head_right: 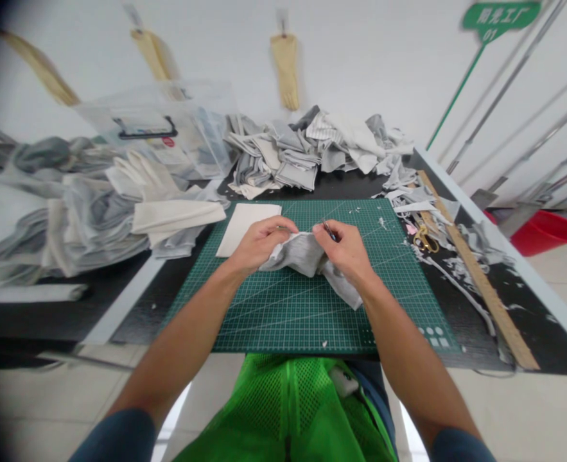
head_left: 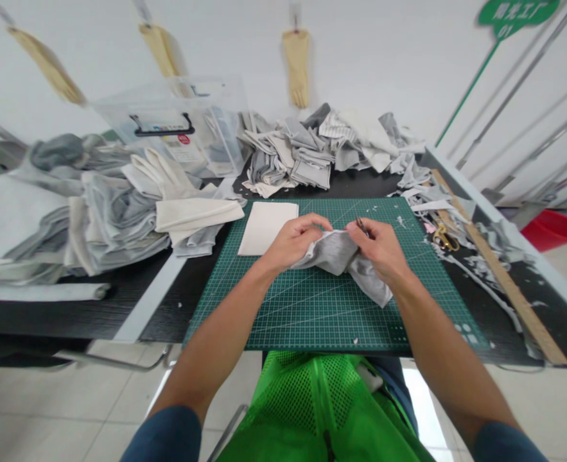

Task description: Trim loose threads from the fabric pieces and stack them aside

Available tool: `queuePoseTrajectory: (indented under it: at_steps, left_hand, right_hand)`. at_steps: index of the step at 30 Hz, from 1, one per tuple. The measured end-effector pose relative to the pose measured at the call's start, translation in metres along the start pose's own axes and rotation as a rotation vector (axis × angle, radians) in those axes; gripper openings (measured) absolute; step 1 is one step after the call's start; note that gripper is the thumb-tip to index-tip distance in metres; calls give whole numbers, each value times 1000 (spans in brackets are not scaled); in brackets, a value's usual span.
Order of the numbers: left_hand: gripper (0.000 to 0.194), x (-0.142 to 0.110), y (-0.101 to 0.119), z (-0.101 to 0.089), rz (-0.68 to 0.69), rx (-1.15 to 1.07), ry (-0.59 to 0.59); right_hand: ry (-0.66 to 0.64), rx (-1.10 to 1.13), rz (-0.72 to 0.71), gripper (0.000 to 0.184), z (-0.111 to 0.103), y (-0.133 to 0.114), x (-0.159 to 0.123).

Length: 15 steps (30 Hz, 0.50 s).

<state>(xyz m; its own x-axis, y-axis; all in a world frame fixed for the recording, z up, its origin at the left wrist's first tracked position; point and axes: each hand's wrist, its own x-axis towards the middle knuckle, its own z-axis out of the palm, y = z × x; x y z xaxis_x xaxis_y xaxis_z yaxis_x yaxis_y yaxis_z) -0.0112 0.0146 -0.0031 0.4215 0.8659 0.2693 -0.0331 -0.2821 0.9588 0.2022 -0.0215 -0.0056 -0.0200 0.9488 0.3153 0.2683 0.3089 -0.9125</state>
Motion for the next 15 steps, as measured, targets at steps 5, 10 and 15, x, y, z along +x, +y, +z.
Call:
queuePoseTrajectory:
  at_steps: [5, 10, 15]
  left_hand:
    - [12, -2, 1, -4, -52, -31, -92]
    - [33, -7, 4, -6, -123, -138, -213]
    - [38, -8, 6, -5, -190, -77, -213]
  right_hand:
    - [-47, -36, 23, 27, -2, -3, -1]
    - [-34, 14, 59, 33, -1, -2, -2]
    - [-3, 32, 75, 35, -2, 1, -1]
